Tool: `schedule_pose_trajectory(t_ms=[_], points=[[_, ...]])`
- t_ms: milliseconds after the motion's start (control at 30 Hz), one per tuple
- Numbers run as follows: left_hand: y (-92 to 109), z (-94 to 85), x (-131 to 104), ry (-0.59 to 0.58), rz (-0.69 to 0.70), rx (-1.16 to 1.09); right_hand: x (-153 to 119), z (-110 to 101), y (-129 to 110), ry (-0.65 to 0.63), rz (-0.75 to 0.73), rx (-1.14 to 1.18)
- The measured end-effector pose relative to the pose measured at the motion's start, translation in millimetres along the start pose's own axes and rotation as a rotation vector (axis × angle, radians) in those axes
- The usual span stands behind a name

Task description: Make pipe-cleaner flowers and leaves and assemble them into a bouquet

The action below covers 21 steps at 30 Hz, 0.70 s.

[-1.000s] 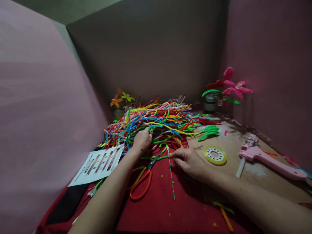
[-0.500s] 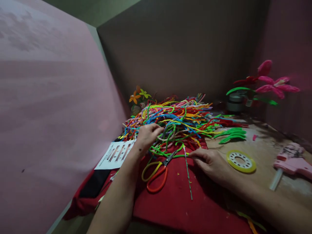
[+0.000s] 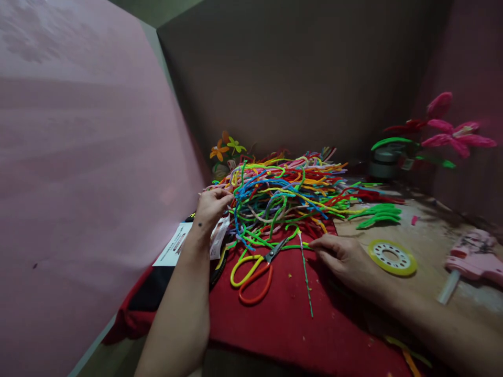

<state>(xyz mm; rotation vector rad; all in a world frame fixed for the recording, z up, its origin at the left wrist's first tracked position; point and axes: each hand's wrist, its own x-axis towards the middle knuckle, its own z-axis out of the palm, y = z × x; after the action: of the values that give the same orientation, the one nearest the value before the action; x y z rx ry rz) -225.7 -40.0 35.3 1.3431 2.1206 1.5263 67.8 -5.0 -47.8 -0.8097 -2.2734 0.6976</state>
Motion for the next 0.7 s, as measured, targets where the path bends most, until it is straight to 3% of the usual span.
schedule_pose_trajectory(t_ms=[100, 167, 200, 300, 700], points=[[7.6, -0.7, -9.6, -0.404, 0.031, 0.171, -0.2, 0.1, 0.4, -0.004, -0.014, -0.008], [6.9, 3.6, -13.0, -0.547, 0.111, 0.421, -0.5, 0.0, 0.7, -0.010, -0.019, -0.001], [5.1, 6.8, -13.4, -0.538, 0.149, 0.550, -0.8, 0.0, 0.8, -0.013, -0.020, 0.003], [-1.5, 15.1, -10.4, -0.367, 0.207, 0.762, -1.7, -0.1, 0.5, -0.014, -0.027, 0.016], [-23.3, 11.9, 11.4, 0.092, 0.173, 0.518, -2.3, -0.7, -2.1, -0.007, -0.076, 0.036]])
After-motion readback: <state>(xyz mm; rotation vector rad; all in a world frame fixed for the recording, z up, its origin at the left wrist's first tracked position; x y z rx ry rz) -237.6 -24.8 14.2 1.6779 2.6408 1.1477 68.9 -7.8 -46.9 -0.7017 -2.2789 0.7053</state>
